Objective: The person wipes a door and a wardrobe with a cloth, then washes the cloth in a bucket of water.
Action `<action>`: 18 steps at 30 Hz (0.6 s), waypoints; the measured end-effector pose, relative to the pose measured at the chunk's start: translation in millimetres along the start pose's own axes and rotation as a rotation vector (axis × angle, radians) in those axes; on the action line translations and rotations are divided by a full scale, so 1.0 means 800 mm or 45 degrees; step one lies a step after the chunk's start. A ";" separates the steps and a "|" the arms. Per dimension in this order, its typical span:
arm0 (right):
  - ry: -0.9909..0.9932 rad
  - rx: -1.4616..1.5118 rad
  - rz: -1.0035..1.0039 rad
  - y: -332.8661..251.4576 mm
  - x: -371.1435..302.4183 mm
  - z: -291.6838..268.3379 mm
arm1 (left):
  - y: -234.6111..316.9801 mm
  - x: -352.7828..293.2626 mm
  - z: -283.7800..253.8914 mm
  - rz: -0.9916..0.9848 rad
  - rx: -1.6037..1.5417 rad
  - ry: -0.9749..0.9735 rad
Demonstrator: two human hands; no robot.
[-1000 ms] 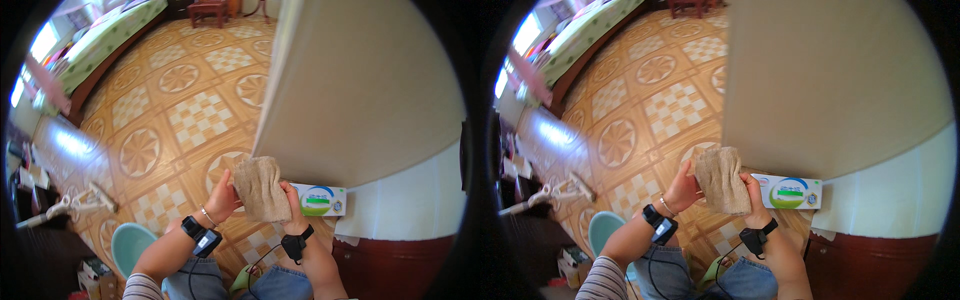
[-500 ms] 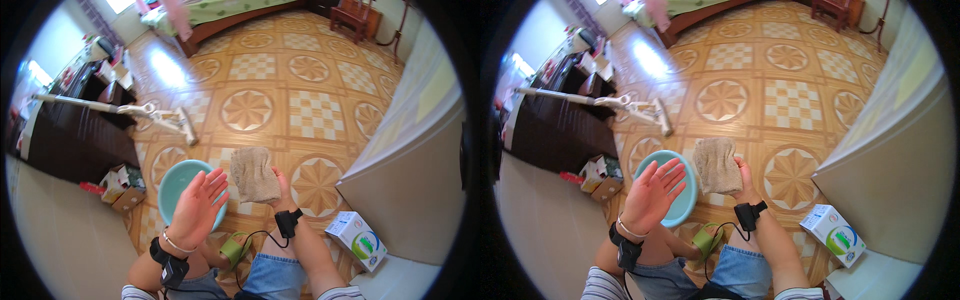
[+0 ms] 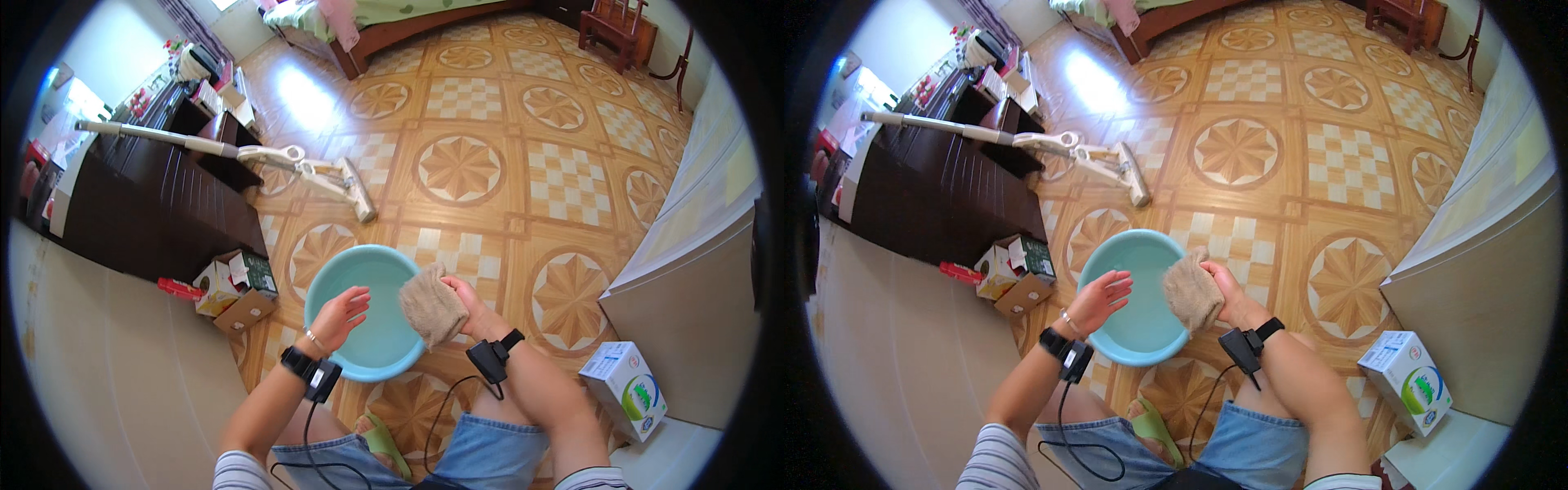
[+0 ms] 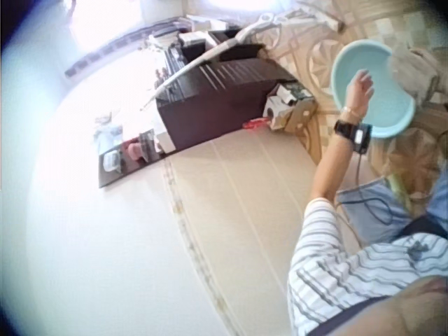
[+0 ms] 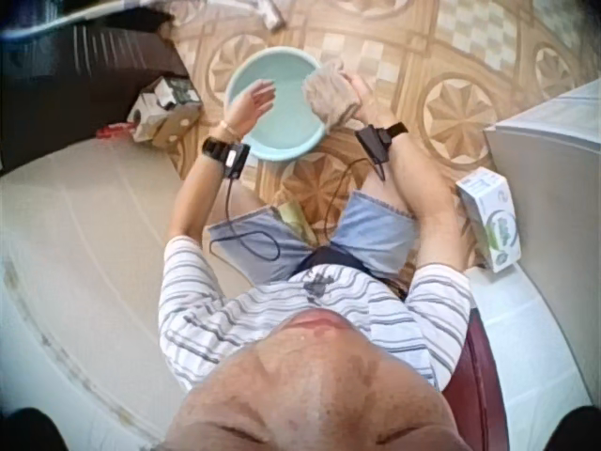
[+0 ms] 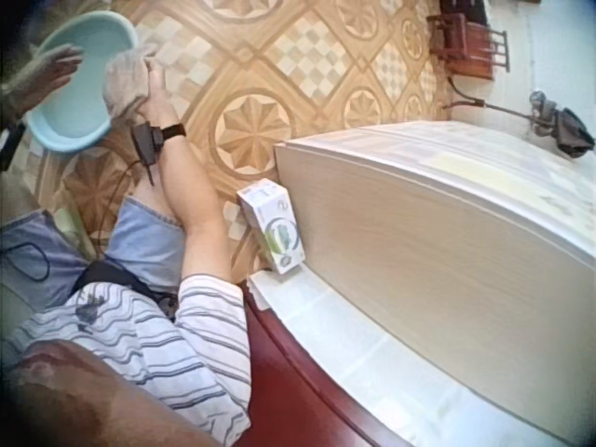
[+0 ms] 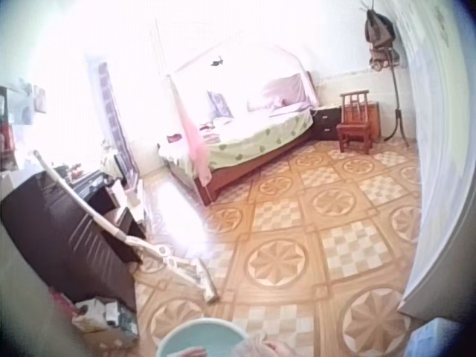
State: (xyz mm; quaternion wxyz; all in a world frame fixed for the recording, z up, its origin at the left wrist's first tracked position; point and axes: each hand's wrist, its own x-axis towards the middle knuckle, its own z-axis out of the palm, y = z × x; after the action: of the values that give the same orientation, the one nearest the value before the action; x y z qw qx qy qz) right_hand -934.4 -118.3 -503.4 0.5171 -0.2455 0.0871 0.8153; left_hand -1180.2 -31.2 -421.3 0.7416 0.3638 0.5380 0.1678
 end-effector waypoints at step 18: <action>0.531 -0.998 -0.163 0.114 0.092 0.067 | -0.114 0.135 -0.069 -0.324 -0.646 -0.753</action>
State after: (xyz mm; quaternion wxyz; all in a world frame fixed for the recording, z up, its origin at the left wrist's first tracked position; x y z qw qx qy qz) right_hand -1057.1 -79.0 -503.4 0.4060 -0.5869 -0.1413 0.6861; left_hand -1204.2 -4.2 -569.0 0.9454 0.1324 0.2837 0.0905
